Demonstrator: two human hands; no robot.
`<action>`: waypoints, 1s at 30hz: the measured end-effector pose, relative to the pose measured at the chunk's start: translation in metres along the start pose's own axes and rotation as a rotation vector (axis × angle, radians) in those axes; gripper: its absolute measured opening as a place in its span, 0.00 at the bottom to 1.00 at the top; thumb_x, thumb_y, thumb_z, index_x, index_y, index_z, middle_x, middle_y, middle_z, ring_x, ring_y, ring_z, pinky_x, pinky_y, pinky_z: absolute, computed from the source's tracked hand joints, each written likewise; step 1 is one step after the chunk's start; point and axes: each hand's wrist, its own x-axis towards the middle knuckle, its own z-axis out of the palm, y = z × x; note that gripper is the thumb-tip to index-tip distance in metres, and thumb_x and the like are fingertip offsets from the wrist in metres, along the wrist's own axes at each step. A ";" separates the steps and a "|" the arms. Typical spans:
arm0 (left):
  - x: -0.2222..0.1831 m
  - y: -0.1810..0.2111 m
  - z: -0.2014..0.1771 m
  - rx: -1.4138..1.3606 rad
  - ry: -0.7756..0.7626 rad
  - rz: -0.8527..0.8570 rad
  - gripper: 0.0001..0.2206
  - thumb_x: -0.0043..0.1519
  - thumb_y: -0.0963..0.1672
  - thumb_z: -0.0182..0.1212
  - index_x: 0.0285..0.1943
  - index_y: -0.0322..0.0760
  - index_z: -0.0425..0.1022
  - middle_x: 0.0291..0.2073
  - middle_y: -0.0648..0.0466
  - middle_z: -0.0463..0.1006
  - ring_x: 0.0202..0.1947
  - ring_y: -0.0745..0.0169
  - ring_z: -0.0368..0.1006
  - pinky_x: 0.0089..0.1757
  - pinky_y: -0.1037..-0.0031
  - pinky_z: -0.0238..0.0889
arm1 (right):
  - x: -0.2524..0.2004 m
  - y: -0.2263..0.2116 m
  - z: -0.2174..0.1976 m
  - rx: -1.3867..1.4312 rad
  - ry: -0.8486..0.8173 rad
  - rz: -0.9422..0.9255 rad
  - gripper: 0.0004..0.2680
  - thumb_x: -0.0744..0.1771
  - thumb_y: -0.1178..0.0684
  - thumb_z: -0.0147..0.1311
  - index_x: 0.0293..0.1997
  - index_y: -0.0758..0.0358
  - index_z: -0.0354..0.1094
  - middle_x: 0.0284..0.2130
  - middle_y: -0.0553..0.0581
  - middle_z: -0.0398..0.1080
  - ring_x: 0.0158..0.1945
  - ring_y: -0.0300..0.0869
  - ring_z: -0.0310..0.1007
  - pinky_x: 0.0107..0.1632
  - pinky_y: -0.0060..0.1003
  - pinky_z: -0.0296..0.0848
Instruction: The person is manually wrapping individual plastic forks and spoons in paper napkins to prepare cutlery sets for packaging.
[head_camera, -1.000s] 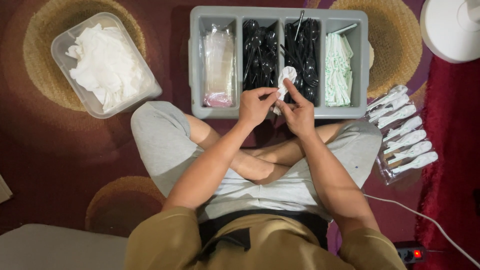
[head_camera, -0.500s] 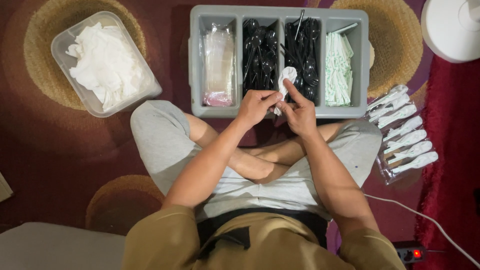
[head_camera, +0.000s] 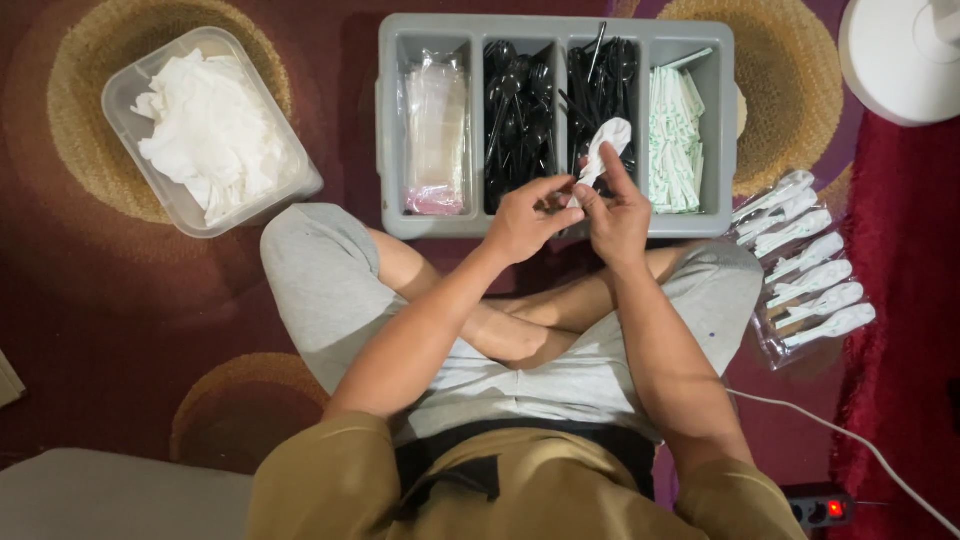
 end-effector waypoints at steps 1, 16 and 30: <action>-0.002 0.003 -0.001 -0.001 0.000 -0.001 0.22 0.54 0.45 0.78 0.56 0.36 0.79 0.45 0.47 0.83 0.43 0.55 0.80 0.44 0.71 0.76 | -0.001 -0.001 0.001 -0.001 0.000 0.001 0.24 0.69 0.64 0.61 0.74 0.57 0.56 0.55 0.64 0.74 0.42 0.42 0.78 0.37 0.31 0.81; 0.000 -0.002 -0.001 0.141 0.108 0.079 0.04 0.58 0.41 0.71 0.39 0.42 0.82 0.36 0.58 0.81 0.36 0.62 0.79 0.34 0.78 0.78 | -0.005 -0.008 0.022 0.165 0.031 0.066 0.24 0.68 0.64 0.61 0.73 0.58 0.56 0.55 0.65 0.74 0.38 0.38 0.79 0.35 0.28 0.83; -0.002 0.013 -0.002 0.222 0.171 0.068 0.06 0.58 0.40 0.67 0.43 0.37 0.77 0.36 0.50 0.79 0.36 0.54 0.80 0.35 0.73 0.78 | -0.007 -0.006 0.024 0.209 -0.057 0.095 0.26 0.68 0.68 0.57 0.75 0.54 0.53 0.63 0.65 0.67 0.47 0.46 0.77 0.41 0.36 0.85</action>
